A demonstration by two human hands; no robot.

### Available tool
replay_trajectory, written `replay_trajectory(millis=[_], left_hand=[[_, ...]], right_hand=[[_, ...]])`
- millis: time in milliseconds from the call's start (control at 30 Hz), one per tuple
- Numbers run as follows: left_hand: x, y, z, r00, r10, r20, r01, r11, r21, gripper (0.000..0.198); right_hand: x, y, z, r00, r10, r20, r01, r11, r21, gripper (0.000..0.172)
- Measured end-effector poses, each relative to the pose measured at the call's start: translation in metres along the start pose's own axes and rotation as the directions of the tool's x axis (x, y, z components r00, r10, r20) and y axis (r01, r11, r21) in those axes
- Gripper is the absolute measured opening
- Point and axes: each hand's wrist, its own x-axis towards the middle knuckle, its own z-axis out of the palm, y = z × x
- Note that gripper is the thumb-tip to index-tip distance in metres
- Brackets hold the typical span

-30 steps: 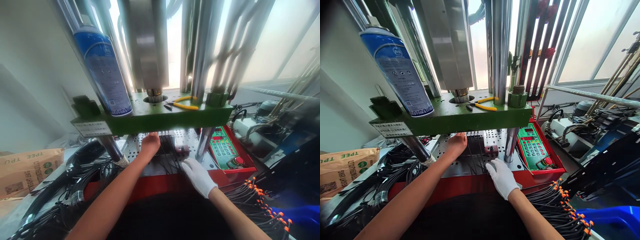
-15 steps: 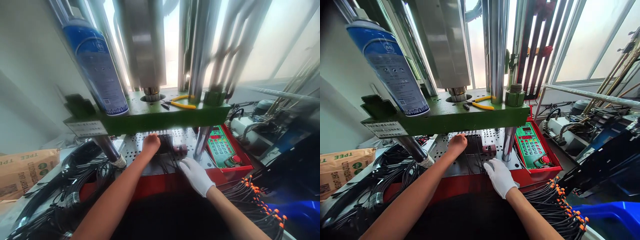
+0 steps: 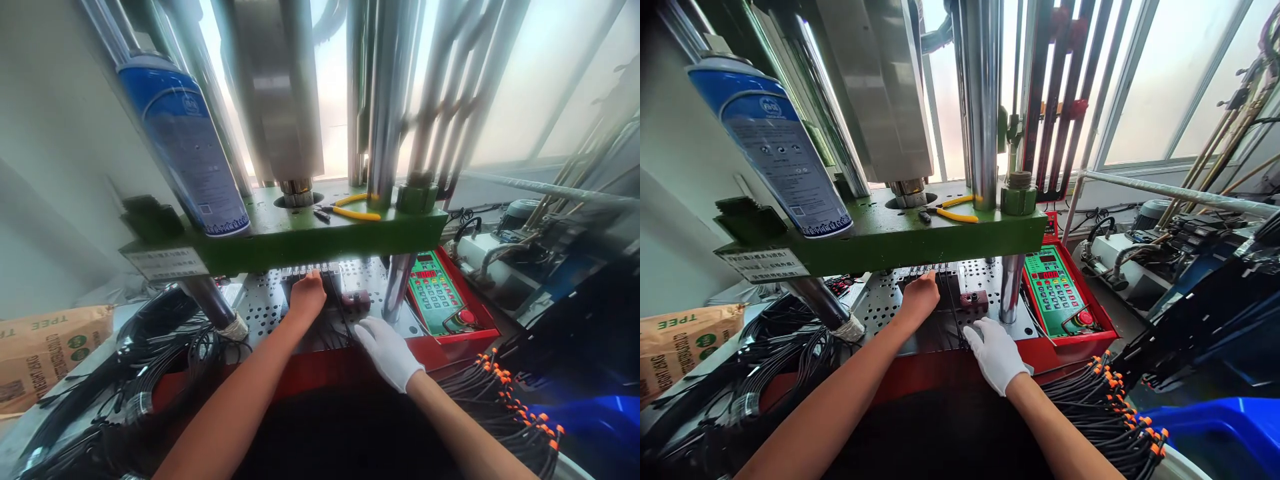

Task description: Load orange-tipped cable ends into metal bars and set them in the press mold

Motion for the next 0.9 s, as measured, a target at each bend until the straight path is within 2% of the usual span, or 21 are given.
replay_trajectory(millis=[100, 200, 300, 400, 600, 800, 900], left_hand=[[0.008, -0.001, -0.006, 1.0, -0.003, -0.015, 0.003, 1.0, 0.005, 0.025], [0.007, 0.01, -0.011, 0.998, 0.022, -0.067, -0.02, 1.0, 0.021, 0.029], [-0.001, 0.024, -0.008, 0.994, 0.049, -0.093, -0.046, 0.998, 0.034, 0.032], [-0.007, 0.03, -0.002, 0.997, 0.041, -0.069, -0.039, 0.998, 0.042, 0.029], [0.001, 0.022, 0.003, 0.999, 0.033, 0.0, -0.033, 0.998, 0.053, 0.032], [0.015, 0.012, -0.005, 0.997, 0.05, 0.064, -0.053, 0.998, 0.046, 0.026], [0.017, 0.016, -0.009, 0.998, 0.047, 0.053, -0.05, 0.997, 0.057, 0.028]], right_hand=[[0.0, -0.002, -0.002, 1.0, 0.011, 0.017, -0.011, 1.0, -0.004, 0.044], [-0.001, -0.006, -0.005, 0.999, 0.032, 0.042, -0.032, 0.999, -0.007, 0.045], [-0.002, -0.01, -0.007, 0.996, 0.057, 0.068, -0.056, 0.998, -0.007, 0.046], [-0.001, -0.011, -0.007, 0.995, 0.068, 0.067, -0.067, 0.998, -0.016, 0.046], [0.001, -0.004, 0.0, 0.996, 0.061, 0.071, -0.058, 0.997, -0.044, 0.052], [0.002, 0.001, 0.002, 0.995, 0.049, 0.081, -0.045, 0.998, -0.047, 0.053], [0.002, -0.002, 0.0, 0.996, 0.047, 0.078, -0.044, 0.998, -0.039, 0.052]])
